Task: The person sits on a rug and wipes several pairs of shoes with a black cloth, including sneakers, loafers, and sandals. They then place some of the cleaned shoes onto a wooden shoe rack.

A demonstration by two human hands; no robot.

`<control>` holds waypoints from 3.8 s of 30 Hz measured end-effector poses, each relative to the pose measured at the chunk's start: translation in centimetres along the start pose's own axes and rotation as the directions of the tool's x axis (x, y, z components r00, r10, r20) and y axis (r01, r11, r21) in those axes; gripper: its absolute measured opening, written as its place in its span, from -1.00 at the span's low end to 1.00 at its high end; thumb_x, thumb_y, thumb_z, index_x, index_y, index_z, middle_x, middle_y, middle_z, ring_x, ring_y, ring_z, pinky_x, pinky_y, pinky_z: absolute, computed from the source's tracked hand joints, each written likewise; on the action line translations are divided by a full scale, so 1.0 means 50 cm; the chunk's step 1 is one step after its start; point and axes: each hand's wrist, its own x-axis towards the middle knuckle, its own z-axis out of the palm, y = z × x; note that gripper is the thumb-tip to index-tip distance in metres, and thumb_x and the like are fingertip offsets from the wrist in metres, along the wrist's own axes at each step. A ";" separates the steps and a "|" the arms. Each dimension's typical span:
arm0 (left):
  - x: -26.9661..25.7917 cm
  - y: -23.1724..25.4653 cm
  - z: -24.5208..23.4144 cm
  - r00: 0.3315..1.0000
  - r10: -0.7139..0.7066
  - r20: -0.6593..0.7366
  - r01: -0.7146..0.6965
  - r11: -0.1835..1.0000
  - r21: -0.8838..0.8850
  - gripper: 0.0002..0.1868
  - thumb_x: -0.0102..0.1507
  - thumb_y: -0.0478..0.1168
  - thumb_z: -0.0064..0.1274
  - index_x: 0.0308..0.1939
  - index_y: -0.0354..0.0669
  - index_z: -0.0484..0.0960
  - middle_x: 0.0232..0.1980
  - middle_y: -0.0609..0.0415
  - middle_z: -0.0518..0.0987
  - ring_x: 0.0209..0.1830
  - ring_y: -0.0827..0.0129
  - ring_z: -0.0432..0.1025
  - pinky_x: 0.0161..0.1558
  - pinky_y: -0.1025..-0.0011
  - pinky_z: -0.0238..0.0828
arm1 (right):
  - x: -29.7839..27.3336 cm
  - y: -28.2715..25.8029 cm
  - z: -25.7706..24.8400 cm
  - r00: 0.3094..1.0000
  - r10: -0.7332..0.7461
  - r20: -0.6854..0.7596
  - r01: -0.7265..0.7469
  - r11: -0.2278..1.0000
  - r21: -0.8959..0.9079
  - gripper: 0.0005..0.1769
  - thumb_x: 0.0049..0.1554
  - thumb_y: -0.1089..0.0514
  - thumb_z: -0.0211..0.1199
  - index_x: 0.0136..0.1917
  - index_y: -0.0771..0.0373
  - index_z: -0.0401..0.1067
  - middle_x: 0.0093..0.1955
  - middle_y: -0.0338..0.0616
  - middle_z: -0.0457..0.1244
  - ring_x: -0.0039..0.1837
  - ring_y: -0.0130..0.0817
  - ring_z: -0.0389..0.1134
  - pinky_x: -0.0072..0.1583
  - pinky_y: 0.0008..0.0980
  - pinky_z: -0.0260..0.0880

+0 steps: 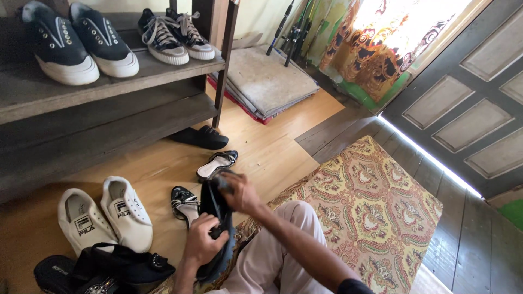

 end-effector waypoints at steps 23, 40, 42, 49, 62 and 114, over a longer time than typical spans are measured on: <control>-0.003 -0.023 -0.053 0.994 -0.039 -0.101 0.036 0.999 -0.026 -0.67 0.01 -0.26 0.14 -0.62 -0.15 0.24 -0.56 0.07 0.27 -0.45 0.22 0.16 -0.33 0.22 0.11 | 0.024 -0.024 0.061 0.952 0.237 0.192 -0.223 0.971 -0.089 -0.49 0.27 -0.09 0.04 0.46 -0.07 0.34 0.50 -0.19 0.23 0.40 0.14 0.14 0.29 0.18 0.19; -0.030 -0.113 -0.027 0.941 -0.286 -0.183 0.283 0.958 -0.042 -0.72 -0.04 -0.22 0.20 -0.63 -0.14 0.35 -0.53 0.15 0.38 -0.46 0.30 0.28 -0.28 0.31 0.22 | -0.112 -0.083 0.078 0.992 0.086 0.087 -0.099 0.982 0.158 -0.48 0.26 0.06 0.15 0.47 0.16 0.32 0.55 0.14 0.14 0.54 0.01 0.17 0.43 0.06 0.01; -0.023 -0.122 -0.023 0.929 -0.326 -0.177 0.322 0.945 -0.050 -0.61 0.02 -0.13 0.22 -0.58 -0.05 0.24 -0.53 0.18 0.24 -0.52 0.37 0.15 -0.34 0.32 0.14 | -0.071 -0.052 0.085 0.952 0.291 0.099 -0.293 0.956 0.006 -0.47 0.21 0.02 0.16 0.45 -0.12 0.36 0.56 -0.24 0.16 0.38 0.07 0.11 0.24 0.22 0.20; -0.029 -0.143 -0.036 0.881 -0.393 -0.262 0.359 0.918 -0.170 -0.58 0.09 -0.16 0.22 -0.56 -0.02 0.19 -0.49 0.25 0.14 -0.44 0.45 0.10 -0.30 0.42 0.08 | -0.012 -0.037 0.087 0.983 0.128 0.133 -0.112 0.986 -0.121 -0.16 -0.08 0.16 0.23 0.50 -0.08 0.29 0.57 -0.17 0.14 0.32 0.19 0.20 0.10 0.21 0.40; -0.020 -0.142 -0.042 0.882 -0.376 -0.284 0.310 0.917 -0.250 -0.63 0.05 -0.26 0.15 -0.58 -0.01 0.18 -0.52 0.29 0.12 -0.46 0.49 0.04 -0.37 0.41 0.00 | 0.020 -0.087 0.037 0.905 0.139 0.401 -0.032 0.965 -0.261 -0.29 0.07 0.09 0.20 0.50 -0.15 0.24 0.62 -0.24 0.06 0.46 0.16 0.02 0.17 0.31 0.20; -0.111 -0.329 -0.035 0.682 -0.578 -0.448 0.379 0.803 -0.460 -0.55 0.43 -0.14 -0.17 -0.44 -0.35 0.60 -0.39 0.04 0.52 -0.24 0.35 0.33 -0.06 0.25 0.30 | 0.036 -0.167 0.103 0.885 0.031 0.465 0.116 0.952 -0.283 -0.35 0.11 0.02 0.18 0.49 -0.10 0.30 0.57 -0.26 0.12 0.39 0.11 0.07 0.06 0.19 0.33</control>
